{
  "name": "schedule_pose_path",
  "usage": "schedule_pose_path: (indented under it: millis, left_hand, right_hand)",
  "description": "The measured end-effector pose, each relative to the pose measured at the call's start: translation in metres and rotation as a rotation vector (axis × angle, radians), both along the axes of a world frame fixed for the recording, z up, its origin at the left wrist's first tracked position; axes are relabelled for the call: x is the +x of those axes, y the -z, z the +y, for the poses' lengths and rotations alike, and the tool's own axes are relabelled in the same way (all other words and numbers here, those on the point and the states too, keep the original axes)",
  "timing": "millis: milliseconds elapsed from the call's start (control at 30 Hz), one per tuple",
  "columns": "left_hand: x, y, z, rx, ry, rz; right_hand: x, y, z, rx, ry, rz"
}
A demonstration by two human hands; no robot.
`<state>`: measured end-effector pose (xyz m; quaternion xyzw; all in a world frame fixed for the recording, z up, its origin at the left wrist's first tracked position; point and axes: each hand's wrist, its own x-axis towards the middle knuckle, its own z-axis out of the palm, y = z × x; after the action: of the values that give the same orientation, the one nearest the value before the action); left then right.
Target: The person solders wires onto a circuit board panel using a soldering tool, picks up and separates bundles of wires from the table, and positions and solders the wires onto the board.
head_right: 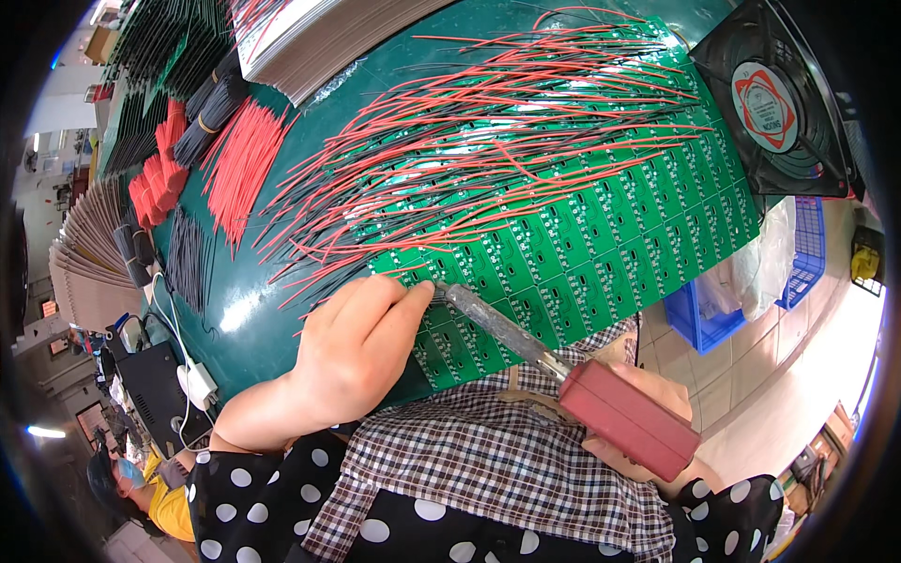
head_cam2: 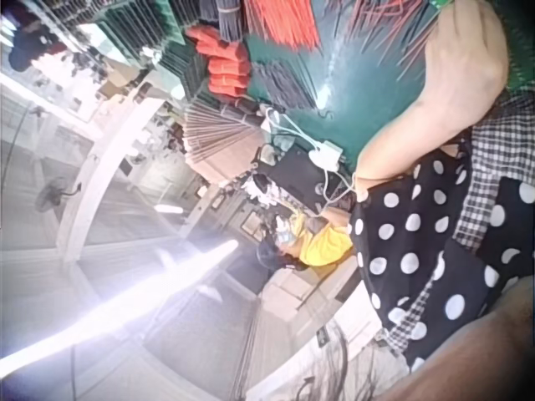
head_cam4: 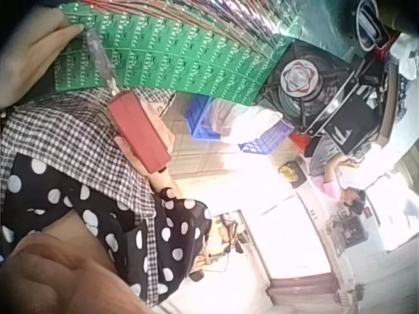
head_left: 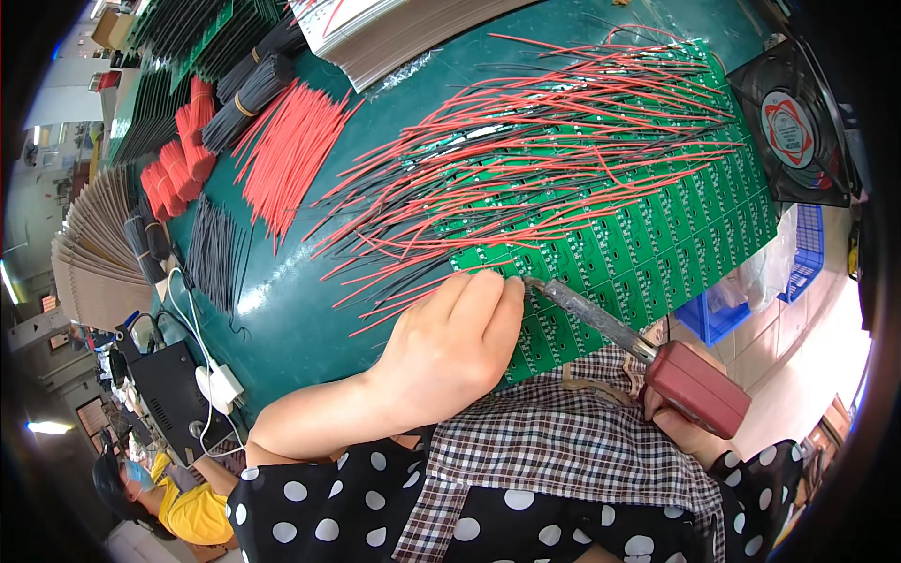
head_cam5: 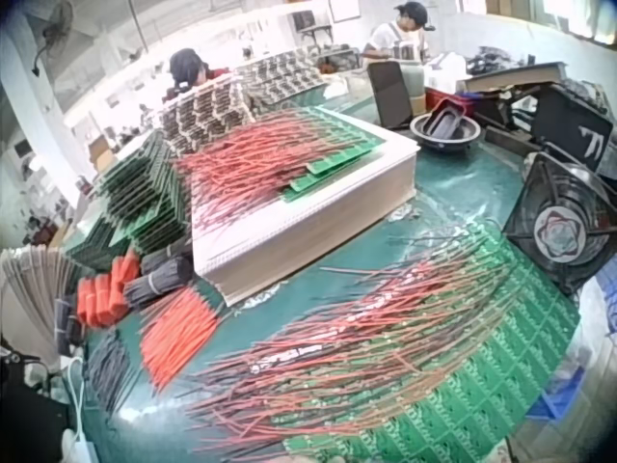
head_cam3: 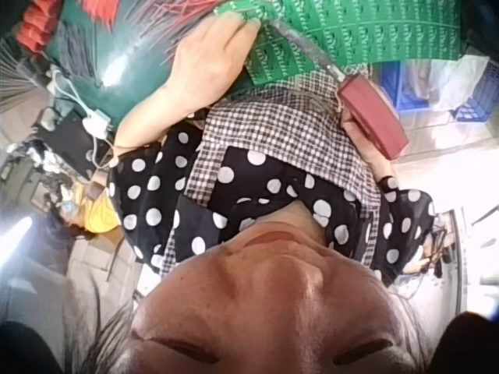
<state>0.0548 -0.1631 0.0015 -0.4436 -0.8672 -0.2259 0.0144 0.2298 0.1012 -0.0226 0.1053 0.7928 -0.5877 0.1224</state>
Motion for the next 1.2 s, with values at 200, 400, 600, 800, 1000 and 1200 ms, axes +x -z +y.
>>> schedule_pose_path:
  millis: [200,400,600,800,1000,1200]
  left_hand:
    - [0.001,0.000,0.000,0.004,-0.030,-0.004]
    - [0.000,0.002,0.000,0.026,-0.025,0.013]
    - [0.000,0.001,0.001,0.033,-0.027,0.011]
    - [0.000,0.001,0.000,0.043,-0.030,-0.023]
    - [0.000,0.001,0.000,0.025,-0.036,-0.017]
    - [0.001,-0.001,-0.001,-0.006,-0.057,-0.005]
  right_hand:
    - [-0.006,-0.011,0.002,-0.088,-0.068,-0.226]
    - [-0.008,-0.013,-0.002,-0.053,-0.029,-0.214]
    - [-0.006,-0.003,0.001,-0.054,-0.101,-0.109]
    - [-0.006,-0.009,0.000,-0.214,0.034,-0.259]
    - [-0.013,-0.015,-0.010,-0.398,0.134,-0.164]
    - [-0.014,-0.017,-0.016,-0.448,0.220,-0.118]
